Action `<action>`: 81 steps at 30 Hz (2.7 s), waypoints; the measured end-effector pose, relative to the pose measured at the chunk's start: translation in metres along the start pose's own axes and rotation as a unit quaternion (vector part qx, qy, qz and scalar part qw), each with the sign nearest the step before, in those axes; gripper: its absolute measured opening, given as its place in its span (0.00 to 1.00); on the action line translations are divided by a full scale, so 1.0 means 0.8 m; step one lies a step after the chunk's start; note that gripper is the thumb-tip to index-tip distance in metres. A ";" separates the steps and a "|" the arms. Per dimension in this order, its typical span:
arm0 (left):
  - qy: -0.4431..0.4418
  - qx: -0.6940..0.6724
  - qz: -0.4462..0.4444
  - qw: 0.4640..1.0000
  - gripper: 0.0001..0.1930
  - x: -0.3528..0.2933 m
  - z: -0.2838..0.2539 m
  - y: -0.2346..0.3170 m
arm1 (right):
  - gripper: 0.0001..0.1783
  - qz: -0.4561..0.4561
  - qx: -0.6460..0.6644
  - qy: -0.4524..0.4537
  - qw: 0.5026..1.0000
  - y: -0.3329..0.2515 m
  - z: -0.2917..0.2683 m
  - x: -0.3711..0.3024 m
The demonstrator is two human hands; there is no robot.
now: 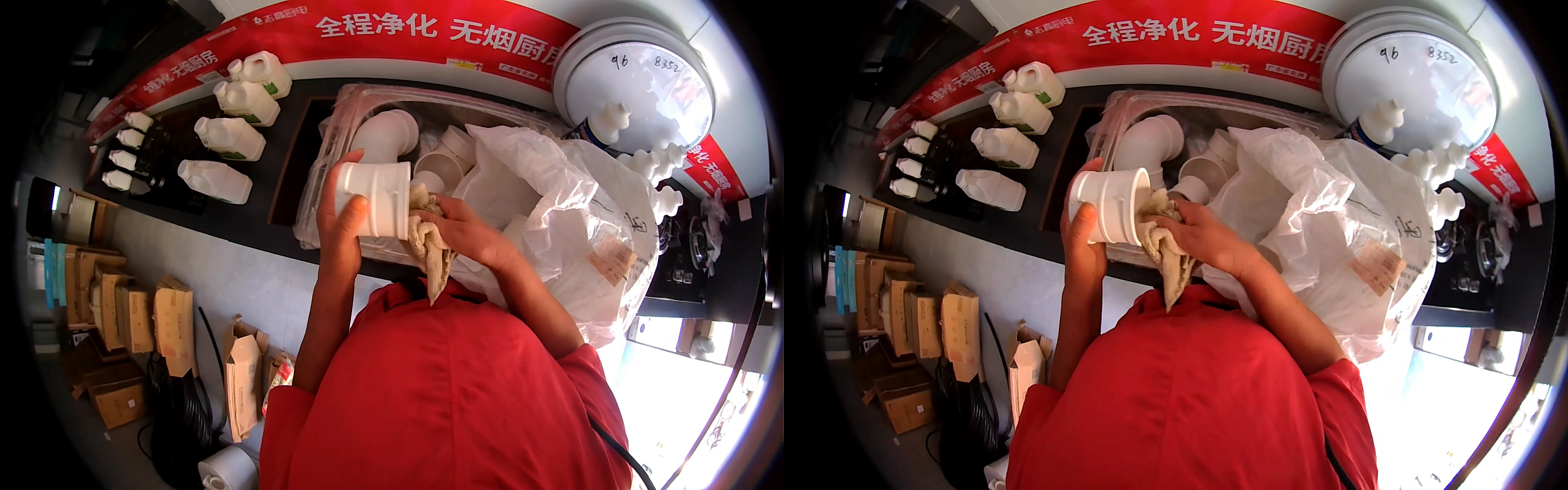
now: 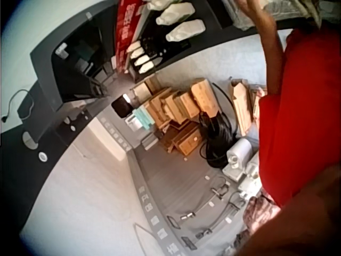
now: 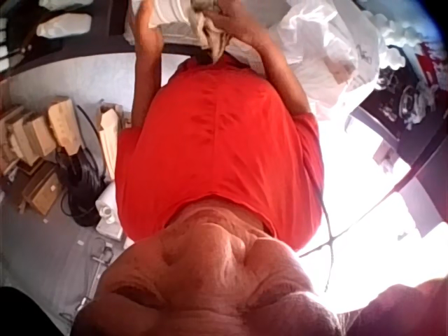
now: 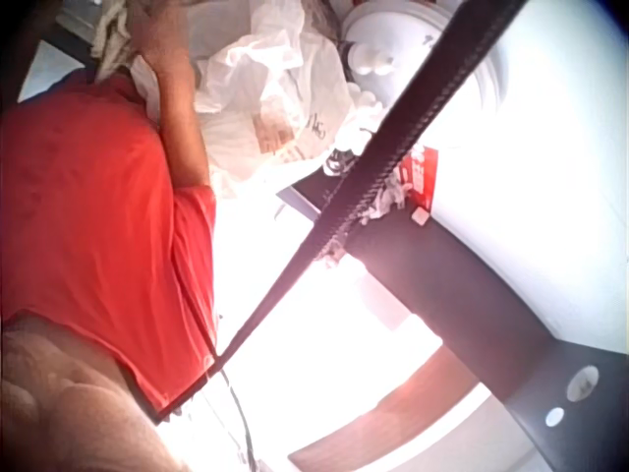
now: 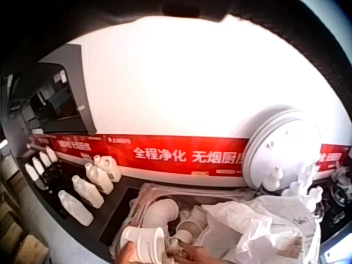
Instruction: The person wipes the interior and exterior surfaces of white plastic pipe fittings with a cloth. They handle the fittings one at a time, rotating them to clean different sides, and place the cleaned items back into a plastic bin on the counter.
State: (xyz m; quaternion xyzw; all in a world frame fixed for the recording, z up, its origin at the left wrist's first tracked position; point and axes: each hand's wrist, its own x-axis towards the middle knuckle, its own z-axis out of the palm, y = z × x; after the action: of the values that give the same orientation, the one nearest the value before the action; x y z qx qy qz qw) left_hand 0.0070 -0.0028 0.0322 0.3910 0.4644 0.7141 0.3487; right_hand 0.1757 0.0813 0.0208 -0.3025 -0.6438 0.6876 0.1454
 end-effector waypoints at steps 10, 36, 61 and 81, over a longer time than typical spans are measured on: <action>0.005 -0.343 -0.190 0.920 0.32 0.007 -0.031 -0.009 | 0.31 -0.149 -0.111 0.213 0.959 -0.079 -0.022 -0.041; -0.053 -0.106 -0.169 0.978 0.33 -0.003 0.000 0.000 | 0.22 -0.313 -0.272 0.166 0.895 -0.054 -0.002 -0.026; -0.021 -0.118 -0.120 0.985 0.39 -0.008 0.025 -0.021 | 0.13 -0.181 0.054 0.153 0.970 -0.025 0.020 -0.030; -0.092 -0.292 -0.183 0.934 0.31 -0.020 0.031 -0.034 | 0.11 -0.015 0.527 0.028 0.849 0.000 0.031 -0.016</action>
State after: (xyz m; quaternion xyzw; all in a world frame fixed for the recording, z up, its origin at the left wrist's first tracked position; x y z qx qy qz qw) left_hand 0.0395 0.0017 0.0094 0.2439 0.2644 0.7028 0.6138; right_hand 0.1706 0.0540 0.0234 -0.1900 -0.1845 0.9128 0.3108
